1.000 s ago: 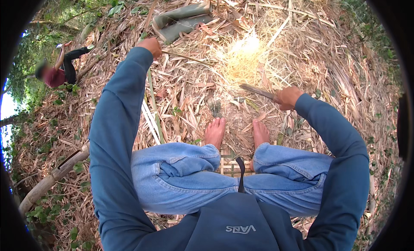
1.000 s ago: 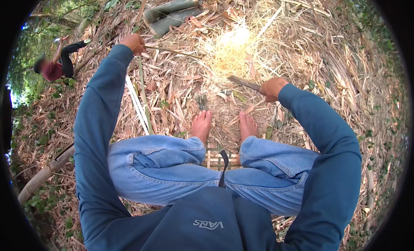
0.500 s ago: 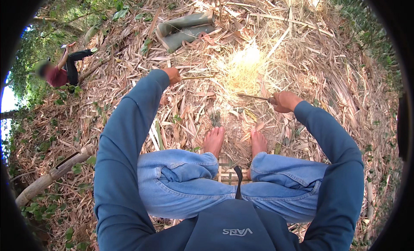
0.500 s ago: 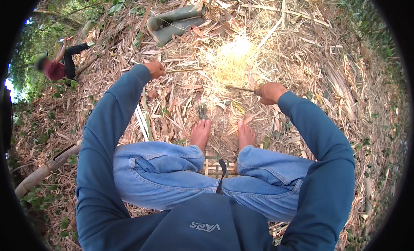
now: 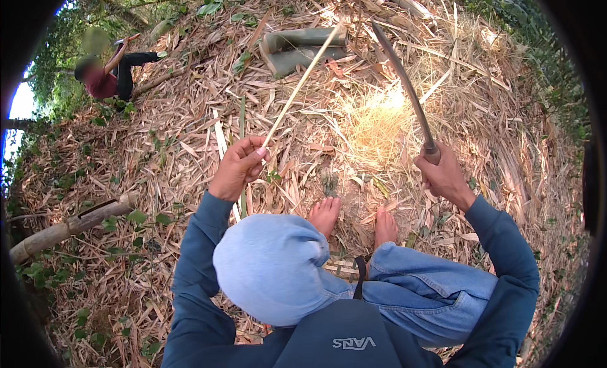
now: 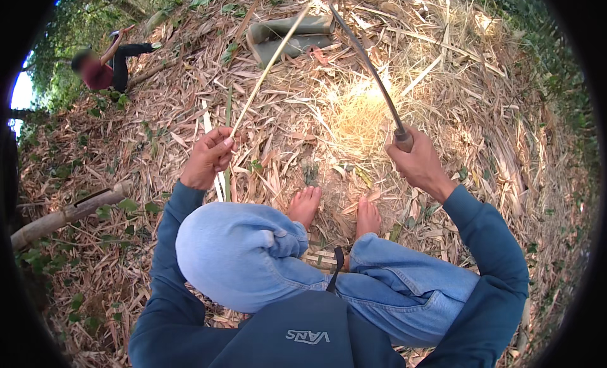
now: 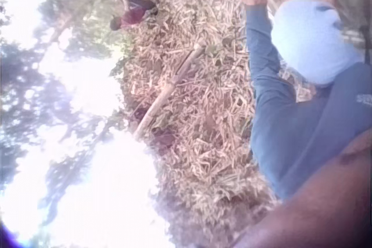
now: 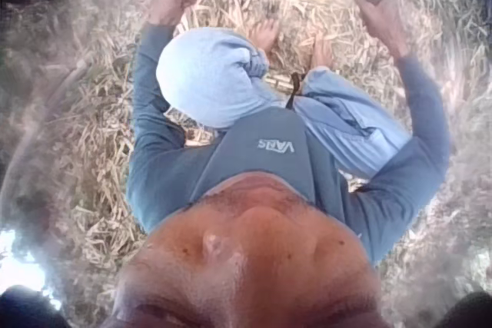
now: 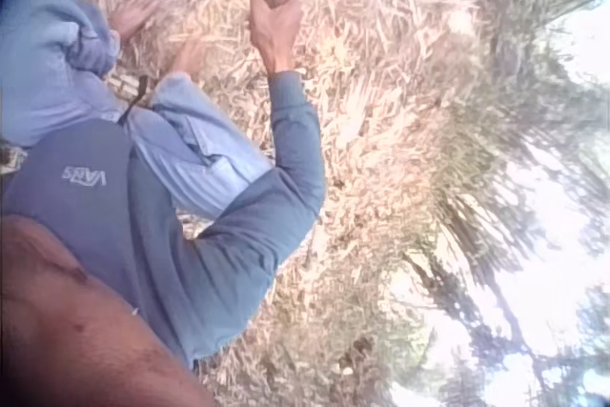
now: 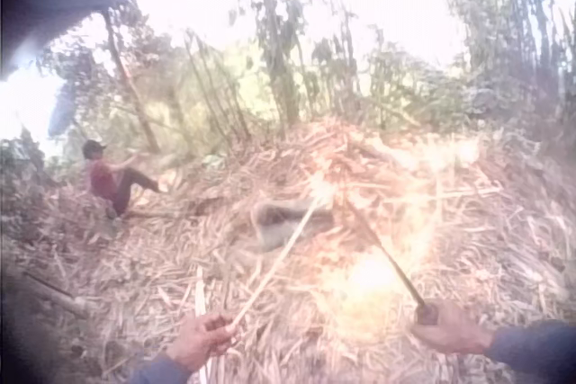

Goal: The person sits on the ground in a bamboo grove and uses a large knife to shave thin strips from a bamboo stalk. They hold the stalk with their left hand and repeatedly scrape the blade along its length to produce fine shavings.

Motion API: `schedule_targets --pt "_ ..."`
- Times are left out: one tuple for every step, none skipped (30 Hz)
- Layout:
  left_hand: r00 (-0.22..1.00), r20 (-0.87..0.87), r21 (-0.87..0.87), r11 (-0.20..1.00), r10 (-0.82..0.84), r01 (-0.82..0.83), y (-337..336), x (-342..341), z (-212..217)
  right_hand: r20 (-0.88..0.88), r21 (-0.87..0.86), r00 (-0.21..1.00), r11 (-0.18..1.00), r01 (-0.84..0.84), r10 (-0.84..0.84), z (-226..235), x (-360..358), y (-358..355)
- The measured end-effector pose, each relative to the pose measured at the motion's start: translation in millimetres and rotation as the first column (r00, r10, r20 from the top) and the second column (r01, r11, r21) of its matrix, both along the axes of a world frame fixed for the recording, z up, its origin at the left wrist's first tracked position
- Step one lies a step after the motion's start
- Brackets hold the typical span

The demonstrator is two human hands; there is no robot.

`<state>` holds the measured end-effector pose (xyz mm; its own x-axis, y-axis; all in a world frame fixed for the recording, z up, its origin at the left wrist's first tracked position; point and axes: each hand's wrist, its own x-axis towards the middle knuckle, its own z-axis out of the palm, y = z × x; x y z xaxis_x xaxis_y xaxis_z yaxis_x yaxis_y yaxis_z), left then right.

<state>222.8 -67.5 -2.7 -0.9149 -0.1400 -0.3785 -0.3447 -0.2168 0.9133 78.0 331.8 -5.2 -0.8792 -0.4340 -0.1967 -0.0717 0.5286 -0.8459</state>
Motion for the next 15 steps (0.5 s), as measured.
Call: schedule_targets --pt "0.999 0.010 0.088 0.995 0.039 -0.040 13 9 3 0.104 0.012 0.995 1.000 0.004 -0.006 6 0 -7" --pt "0.998 0.018 0.126 0.990 0.062 -0.064 24 15 4 -0.028 0.069 0.997 0.995 -0.069 0.071 11 0 -14" --pt "0.995 0.025 0.154 0.983 0.093 -0.096 32 20 10 -0.094 0.120 0.984 0.983 -0.141 0.152 18 3 -25" --pt "0.993 0.026 0.184 0.976 0.118 -0.121 41 22 14 -0.159 0.181 0.961 0.964 -0.196 0.226 25 8 -32" --pt "0.990 0.029 0.213 0.966 0.141 -0.144 49 24 17 -0.218 0.245 0.929 0.938 -0.245 0.299 31 12 -37" --pt "0.987 0.031 0.237 0.958 0.160 -0.163 56 25 20 -0.310 0.262 0.879 0.921 -0.288 0.363 28 15 -41" --pt "0.986 0.017 0.267 0.950 0.166 -0.164 62 25 21 -0.360 0.305 0.825 0.891 -0.337 0.436 30 16 -43" --pt "0.985 0.003 0.297 0.941 0.172 -0.165 67 25 22 -0.404 0.351 0.762 0.856 -0.381 0.505 31 17 -45" --pt "0.984 -0.010 0.320 0.932 0.180 -0.168 71 26 23 -0.443 0.392 0.693 0.818 -0.421 0.569 31 18 -48" --pt "0.976 -0.011 0.338 0.919 0.219 -0.203 76 27 21 -0.435 0.438 0.673 0.794 -0.422 0.598 31 21 -51" --pt "0.972 -0.007 0.318 0.922 0.235 -0.221 81 29 23 -0.434 0.452 0.655 0.778 -0.435 0.618 31 23 -52" --pt "0.967 -0.002 0.300 0.923 0.253 -0.241 88 31 27 -0.430 0.468 0.636 0.761 -0.450 0.640 31 24 -52" --pt "0.963 0.003 0.282 0.923 0.271 -0.261 95 33 30 -0.426 0.483 0.617 0.743 -0.464 0.662 31 26 -52" --pt "0.961 -0.001 0.231 0.935 0.277 -0.269 103 36 32 -0.451 0.501 0.591 0.738 -0.452 0.669 27 26 -49" --pt "0.961 -0.015 0.199 0.942 0.278 -0.269 107 41 32 -0.466 0.505 0.581 0.740 -0.444 0.667 27 26 -46"
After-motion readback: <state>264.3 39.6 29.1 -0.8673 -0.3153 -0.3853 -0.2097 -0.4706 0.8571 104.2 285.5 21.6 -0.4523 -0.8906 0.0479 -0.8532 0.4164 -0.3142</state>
